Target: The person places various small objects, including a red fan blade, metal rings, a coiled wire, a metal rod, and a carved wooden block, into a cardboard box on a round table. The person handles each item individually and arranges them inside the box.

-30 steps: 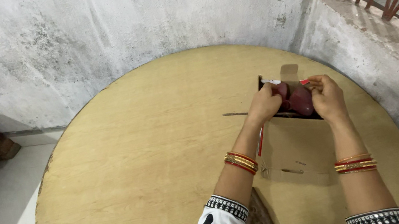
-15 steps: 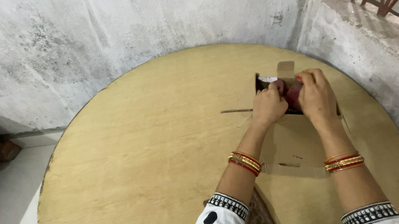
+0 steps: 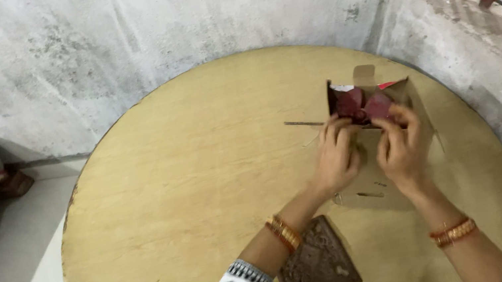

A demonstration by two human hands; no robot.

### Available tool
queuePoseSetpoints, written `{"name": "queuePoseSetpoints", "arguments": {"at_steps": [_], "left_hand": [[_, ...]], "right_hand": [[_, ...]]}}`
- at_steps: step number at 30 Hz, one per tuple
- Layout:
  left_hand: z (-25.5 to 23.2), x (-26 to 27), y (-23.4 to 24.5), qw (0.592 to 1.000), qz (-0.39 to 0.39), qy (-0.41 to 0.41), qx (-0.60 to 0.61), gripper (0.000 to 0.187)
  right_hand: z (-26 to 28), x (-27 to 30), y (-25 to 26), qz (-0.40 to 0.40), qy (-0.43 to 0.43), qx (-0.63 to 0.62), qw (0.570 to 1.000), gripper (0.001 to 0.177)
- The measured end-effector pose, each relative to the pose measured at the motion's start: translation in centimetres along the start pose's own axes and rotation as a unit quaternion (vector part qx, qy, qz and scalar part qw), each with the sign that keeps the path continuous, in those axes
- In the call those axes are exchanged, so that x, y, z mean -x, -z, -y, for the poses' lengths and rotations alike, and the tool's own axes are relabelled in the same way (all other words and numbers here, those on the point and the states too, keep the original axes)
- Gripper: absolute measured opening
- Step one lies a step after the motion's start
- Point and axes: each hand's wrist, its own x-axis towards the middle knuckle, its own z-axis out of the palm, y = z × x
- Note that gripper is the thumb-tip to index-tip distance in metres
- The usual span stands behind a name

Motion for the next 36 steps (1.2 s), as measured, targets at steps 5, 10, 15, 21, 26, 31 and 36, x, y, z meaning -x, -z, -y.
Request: {"name": "queuePoseSetpoints", "arguments": {"at_steps": [5, 10, 15, 21, 26, 31, 36], "left_hand": [[-2.8, 6.0, 4.3, 0.991, 0.085, 0.091, 0.037, 0.053], [-3.2, 10.3, 7.7, 0.951, 0.188, 0.238, 0.064, 0.049], [-4.1, 14.5, 11.3, 0.9, 0.23, 0.362, 0.083, 0.057], [-6.1, 17.7, 12.3, 0.828, 0.122, 0.531, 0.135, 0.081], [-6.5, 17.4, 12.4, 0.757, 0.017, 0.633, 0.159, 0.083], [-7.5, 16.9, 13.6, 0.731, -0.025, 0.659, 0.175, 0.085], [-8.5, 16.3, 14.3, 0.696, -0.044, 0.668, 0.259, 0.085]], "right_hand": [[4.5, 6.0, -0.1, 0.054, -0.031, -0.067, 0.996, 0.03], [7.3, 10.9, -0.8, 0.143, -0.085, -0.156, 0.974, 0.03], [8.8, 14.4, -0.3, 0.247, -0.18, -0.251, 0.919, 0.038], [9.9, 17.6, -0.3, 0.335, -0.424, -0.355, 0.763, 0.046], [11.1, 19.5, -1.4, 0.35, -0.427, -0.349, 0.757, 0.044], [11.4, 20.2, -1.8, 0.33, -0.423, -0.346, 0.769, 0.048], [11.6, 20.3, -1.7, 0.358, -0.464, -0.363, 0.725, 0.049]]}}
